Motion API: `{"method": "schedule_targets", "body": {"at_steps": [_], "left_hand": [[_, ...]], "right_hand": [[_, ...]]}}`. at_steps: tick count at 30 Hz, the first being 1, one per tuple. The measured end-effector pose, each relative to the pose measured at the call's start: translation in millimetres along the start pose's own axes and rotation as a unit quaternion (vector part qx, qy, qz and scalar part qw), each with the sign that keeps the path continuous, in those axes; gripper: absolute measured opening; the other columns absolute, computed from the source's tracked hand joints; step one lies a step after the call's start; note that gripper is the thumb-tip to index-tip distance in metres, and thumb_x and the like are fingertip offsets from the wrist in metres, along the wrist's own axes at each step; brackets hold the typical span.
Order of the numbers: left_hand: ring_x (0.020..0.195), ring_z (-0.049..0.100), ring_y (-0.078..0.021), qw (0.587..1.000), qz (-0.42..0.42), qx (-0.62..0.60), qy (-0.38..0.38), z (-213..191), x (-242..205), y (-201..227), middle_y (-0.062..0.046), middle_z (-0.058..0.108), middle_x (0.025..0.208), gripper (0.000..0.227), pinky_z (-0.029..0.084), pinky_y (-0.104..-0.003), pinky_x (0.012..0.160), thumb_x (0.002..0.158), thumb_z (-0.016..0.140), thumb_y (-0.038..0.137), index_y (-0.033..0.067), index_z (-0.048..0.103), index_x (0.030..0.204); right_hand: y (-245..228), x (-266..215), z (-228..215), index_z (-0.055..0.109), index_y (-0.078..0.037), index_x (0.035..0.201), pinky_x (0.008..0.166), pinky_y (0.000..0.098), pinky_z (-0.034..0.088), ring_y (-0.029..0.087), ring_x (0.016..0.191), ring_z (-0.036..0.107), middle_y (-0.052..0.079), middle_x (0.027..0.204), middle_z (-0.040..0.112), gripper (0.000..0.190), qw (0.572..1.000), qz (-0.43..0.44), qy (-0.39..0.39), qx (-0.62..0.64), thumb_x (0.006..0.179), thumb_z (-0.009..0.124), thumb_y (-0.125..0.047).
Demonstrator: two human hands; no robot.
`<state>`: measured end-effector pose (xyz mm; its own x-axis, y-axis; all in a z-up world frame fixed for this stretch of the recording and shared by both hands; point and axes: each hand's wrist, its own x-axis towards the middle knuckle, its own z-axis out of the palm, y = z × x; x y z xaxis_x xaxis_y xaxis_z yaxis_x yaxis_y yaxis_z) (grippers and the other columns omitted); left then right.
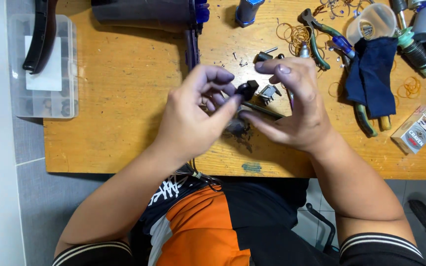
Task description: Repairing a hair dryer by disassembling, marking components, and reassembling the internal parts and casing.
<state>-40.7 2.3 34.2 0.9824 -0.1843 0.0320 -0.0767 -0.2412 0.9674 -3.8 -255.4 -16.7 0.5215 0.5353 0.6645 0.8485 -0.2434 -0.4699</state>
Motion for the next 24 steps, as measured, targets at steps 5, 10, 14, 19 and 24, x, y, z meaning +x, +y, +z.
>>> {"method": "schedule_targets", "body": {"at_steps": [5, 10, 14, 19, 24], "left_hand": [[0.114, 0.081, -0.0383, 0.944, 0.237, 0.222, 0.062, 13, -13, -16, -0.021, 0.081, 0.129, 0.041, 0.071, -0.048, 0.105, 0.106, 0.084, 0.000, -0.0040, 0.064, 0.141], [0.102, 0.083, -0.0363, 0.915, 0.309, 0.245, 0.083, 13, -14, -11, -0.018, 0.081, 0.133, 0.037, 0.071, -0.047, 0.096, 0.117, 0.086, 0.000, -0.0078, 0.063, 0.145], [0.109, 0.086, -0.0282, 0.941, 0.266, 0.197, 0.074, 12, -19, -11, -0.015, 0.082, 0.134, 0.043, 0.072, -0.042, 0.104, 0.113, 0.091, 0.003, -0.0010, 0.062, 0.146], [0.115, 0.089, -0.0257, 0.979, 0.175, 0.092, 0.045, 8, -30, -15, -0.016, 0.085, 0.125, 0.053, 0.077, -0.037, 0.102, 0.107, 0.092, 0.004, 0.0029, 0.057, 0.146], [0.112, 0.088, -0.0348, 0.953, 0.247, 0.166, 0.048, 4, -39, -32, -0.021, 0.082, 0.129, 0.047, 0.076, -0.043, 0.102, 0.109, 0.091, 0.000, -0.0044, 0.059, 0.143]], "right_hand": [[-8, 1, 3, 0.023, -0.015, 0.181, 0.123, 0.0532, 0.048, 0.041, 0.138, 0.068, 0.030, 0.154, 0.068, 0.099, 1.000, -0.016, 0.004, -0.026, 0.113, 0.093, 0.006], [-13, -4, 0, 0.017, -0.016, 0.185, 0.115, 0.0418, 0.058, 0.040, 0.157, 0.065, 0.034, 0.164, 0.059, 0.087, 0.969, 0.137, 0.000, 0.205, 0.117, 0.070, -0.004], [-15, 1, -2, 0.015, -0.016, 0.186, 0.121, 0.0423, 0.058, 0.040, 0.150, 0.068, 0.033, 0.155, 0.063, 0.092, 0.946, 0.187, -0.027, 0.264, 0.116, 0.072, 0.002], [-24, 8, 1, 0.025, -0.002, 0.176, 0.119, 0.0441, 0.071, 0.036, 0.132, 0.074, 0.029, 0.135, 0.067, 0.082, 0.922, 0.203, -0.053, 0.326, 0.111, 0.075, 0.003], [-28, 8, 2, 0.031, 0.002, 0.173, 0.125, 0.0442, 0.066, 0.035, 0.135, 0.073, 0.026, 0.142, 0.064, 0.081, 0.932, 0.201, -0.095, 0.287, 0.108, 0.080, -0.001]]}}
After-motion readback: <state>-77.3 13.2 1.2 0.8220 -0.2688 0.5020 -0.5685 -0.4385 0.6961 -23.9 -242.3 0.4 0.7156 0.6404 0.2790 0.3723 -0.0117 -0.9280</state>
